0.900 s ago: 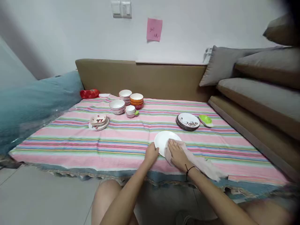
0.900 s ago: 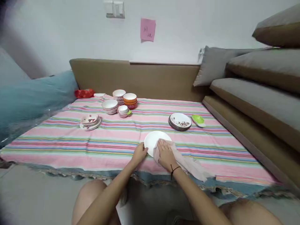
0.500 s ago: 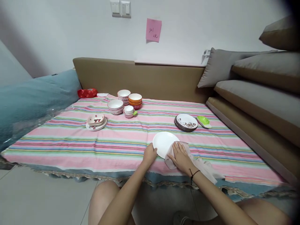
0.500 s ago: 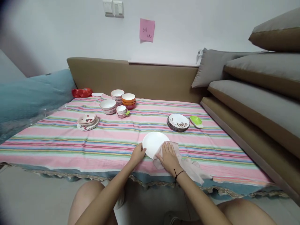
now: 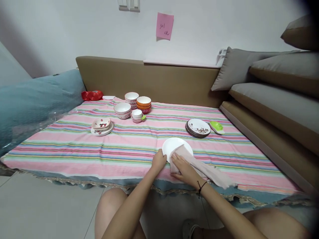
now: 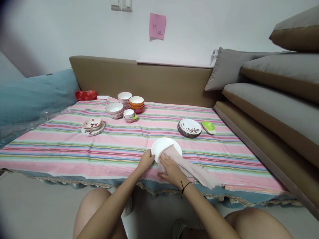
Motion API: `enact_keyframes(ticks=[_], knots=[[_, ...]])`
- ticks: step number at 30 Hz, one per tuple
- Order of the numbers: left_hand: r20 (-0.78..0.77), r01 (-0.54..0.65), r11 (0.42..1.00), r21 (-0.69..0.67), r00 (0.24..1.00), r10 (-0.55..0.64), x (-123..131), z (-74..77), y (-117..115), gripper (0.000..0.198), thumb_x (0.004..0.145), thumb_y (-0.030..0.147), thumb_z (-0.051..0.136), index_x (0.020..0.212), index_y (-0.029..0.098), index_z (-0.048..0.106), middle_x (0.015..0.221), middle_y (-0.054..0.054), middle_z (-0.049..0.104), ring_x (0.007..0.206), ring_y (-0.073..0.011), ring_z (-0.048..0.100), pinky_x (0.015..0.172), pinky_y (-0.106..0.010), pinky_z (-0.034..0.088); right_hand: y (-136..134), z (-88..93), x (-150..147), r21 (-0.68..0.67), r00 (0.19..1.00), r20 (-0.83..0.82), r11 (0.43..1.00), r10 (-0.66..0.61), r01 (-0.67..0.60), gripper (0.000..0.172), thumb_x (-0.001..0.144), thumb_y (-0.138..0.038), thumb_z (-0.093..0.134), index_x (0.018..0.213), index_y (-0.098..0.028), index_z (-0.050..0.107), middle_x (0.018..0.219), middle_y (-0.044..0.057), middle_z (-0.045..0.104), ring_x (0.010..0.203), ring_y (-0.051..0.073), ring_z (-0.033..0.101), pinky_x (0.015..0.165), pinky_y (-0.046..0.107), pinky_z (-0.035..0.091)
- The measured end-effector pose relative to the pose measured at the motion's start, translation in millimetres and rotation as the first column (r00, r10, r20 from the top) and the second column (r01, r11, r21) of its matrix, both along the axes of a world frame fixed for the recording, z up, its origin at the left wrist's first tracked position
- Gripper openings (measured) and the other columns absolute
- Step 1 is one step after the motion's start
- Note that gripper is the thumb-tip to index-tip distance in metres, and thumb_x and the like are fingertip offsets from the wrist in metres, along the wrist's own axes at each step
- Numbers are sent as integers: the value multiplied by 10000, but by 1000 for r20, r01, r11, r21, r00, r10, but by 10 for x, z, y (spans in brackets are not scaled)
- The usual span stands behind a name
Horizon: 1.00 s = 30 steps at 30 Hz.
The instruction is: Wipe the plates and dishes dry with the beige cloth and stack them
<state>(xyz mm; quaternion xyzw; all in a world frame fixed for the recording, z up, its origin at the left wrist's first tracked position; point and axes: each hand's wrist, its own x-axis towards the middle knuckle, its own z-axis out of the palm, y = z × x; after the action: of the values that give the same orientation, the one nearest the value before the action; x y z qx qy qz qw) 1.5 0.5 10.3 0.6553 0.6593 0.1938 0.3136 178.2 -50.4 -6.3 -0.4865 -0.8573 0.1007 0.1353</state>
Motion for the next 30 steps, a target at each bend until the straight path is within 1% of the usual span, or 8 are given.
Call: enact_keyframes(ticks=[3,5,8,16,20,22,26,30], knots=[[-2,10,1000,-3,1000,-10,-3,4,4,171,848,167,481,996,139,561,993,-128,668,886,-236,620,691,-280,402,-109,175,94,-81,987,-142,992,81,-93,579,903,-526,467,1377,-194,471,1440,90,452,1330,228,408,1094,387,352],[-2,14,1000,-7,1000,-14,-3,11,4,160,852,170,480,987,144,563,982,-123,671,873,-232,620,682,-279,401,-166,256,175,-109,953,-302,993,4,-39,460,968,-453,348,1282,-204,574,1334,84,568,1237,220,514,1046,389,409],[-4,11,1000,-15,1000,-11,0,23,0,163,855,165,475,992,141,561,983,-126,671,873,-237,619,675,-282,400,-148,270,244,-77,900,-416,992,-126,103,461,993,-387,267,1149,-193,654,1203,89,650,1137,214,581,994,382,453],[-13,13,1000,-16,1000,-13,6,46,-8,179,855,164,481,1009,131,566,998,-134,671,898,-240,621,704,-287,407,131,-77,48,12,904,-367,971,-218,239,448,950,-339,327,1214,-122,617,1282,153,594,1276,283,464,1082,512,337],[-16,13,1000,-13,1000,-13,5,28,-7,197,856,171,480,1032,132,560,1012,-137,669,912,-243,622,709,-286,411,227,-85,114,-16,923,-316,974,-221,227,456,960,-319,275,1163,-167,655,1171,104,673,1212,250,539,1021,457,427],[-14,13,1000,-9,1000,-13,7,20,-6,209,856,170,473,1042,129,558,1023,-142,667,918,-248,622,711,-290,414,291,-58,152,-19,933,-275,971,-233,237,450,955,-318,285,1177,-165,645,1217,108,647,1186,241,561,1008,435,443],[-7,13,1000,-4,1000,-13,10,14,-2,216,850,158,471,1043,125,561,1043,-148,664,931,-249,623,731,-291,419,328,-62,61,17,965,-165,977,-206,212,541,925,-365,383,1375,-73,450,1452,179,408,1364,294,343,1109,494,299],[1,22,1000,13,1000,-22,2,6,9,219,846,155,477,1043,116,564,1053,-156,660,951,-252,617,749,-294,420,115,-98,-28,32,995,-65,997,-70,72,660,919,-476,413,1459,-111,310,1534,129,262,1424,257,201,1149,459,229]])
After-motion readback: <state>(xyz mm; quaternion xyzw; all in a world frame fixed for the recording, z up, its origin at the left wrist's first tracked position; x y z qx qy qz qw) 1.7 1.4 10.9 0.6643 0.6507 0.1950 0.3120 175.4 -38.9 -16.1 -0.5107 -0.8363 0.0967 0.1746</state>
